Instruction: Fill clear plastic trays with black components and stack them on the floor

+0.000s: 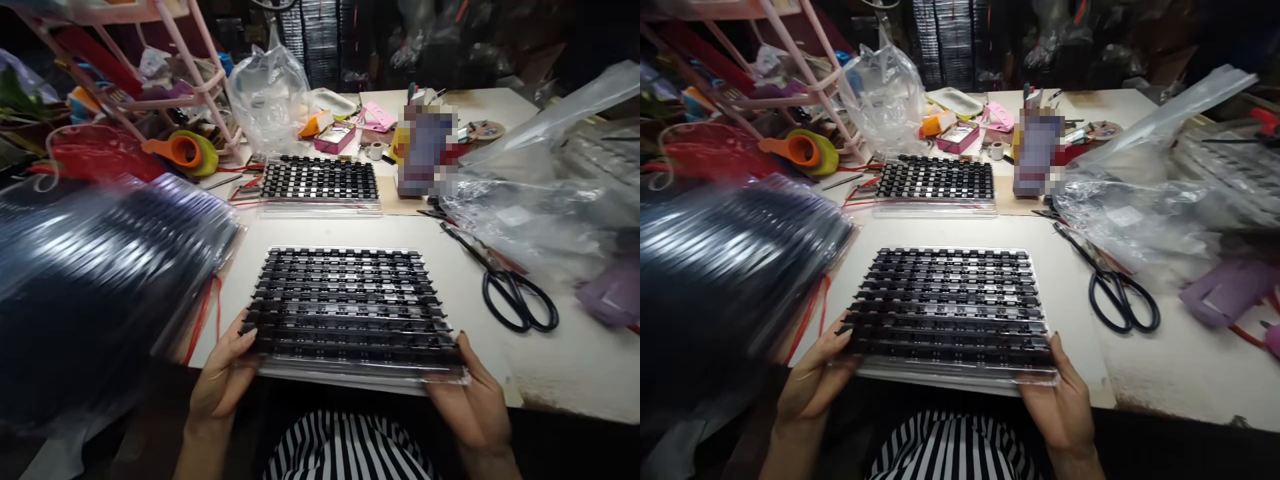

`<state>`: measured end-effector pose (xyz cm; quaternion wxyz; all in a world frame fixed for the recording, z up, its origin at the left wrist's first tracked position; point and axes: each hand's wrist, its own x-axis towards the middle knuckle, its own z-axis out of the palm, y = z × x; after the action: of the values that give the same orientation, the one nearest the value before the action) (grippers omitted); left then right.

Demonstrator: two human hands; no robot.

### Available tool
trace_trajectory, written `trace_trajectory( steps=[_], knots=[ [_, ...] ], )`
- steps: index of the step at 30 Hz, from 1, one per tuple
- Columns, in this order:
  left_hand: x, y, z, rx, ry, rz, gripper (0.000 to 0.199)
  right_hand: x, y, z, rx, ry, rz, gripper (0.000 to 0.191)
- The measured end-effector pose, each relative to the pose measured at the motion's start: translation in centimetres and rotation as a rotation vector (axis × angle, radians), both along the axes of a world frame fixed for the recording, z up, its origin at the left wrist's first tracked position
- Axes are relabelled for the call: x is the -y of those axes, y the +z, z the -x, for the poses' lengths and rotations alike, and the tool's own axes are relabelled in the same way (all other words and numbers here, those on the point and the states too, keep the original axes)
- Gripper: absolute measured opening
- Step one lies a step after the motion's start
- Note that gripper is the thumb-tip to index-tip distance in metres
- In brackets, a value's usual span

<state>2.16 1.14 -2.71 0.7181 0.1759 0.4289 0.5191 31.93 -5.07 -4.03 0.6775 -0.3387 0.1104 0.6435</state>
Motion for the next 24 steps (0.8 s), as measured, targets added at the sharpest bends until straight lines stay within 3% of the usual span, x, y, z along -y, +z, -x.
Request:
trace_trajectory(
  steps=[5,14,24],
  knots=[
    [-0.2,0.5,-0.3,-0.068,0.075,0.069,0.053,-0.3,0.0,0.3,-0.032,0.060,-0.104,0.016],
    [-0.3,2.5,-2.1,-0.215,0.027,0.016,0.028,-0.5,-0.2,0.4,-0.095,0.086,-0.209,0.020],
    [-0.6,1.0,-1.0,-0.155,0.058,0.055,0.044,-0.5,-0.4,0.3,-0.082,0.071,-0.236,0.023]
  ],
)
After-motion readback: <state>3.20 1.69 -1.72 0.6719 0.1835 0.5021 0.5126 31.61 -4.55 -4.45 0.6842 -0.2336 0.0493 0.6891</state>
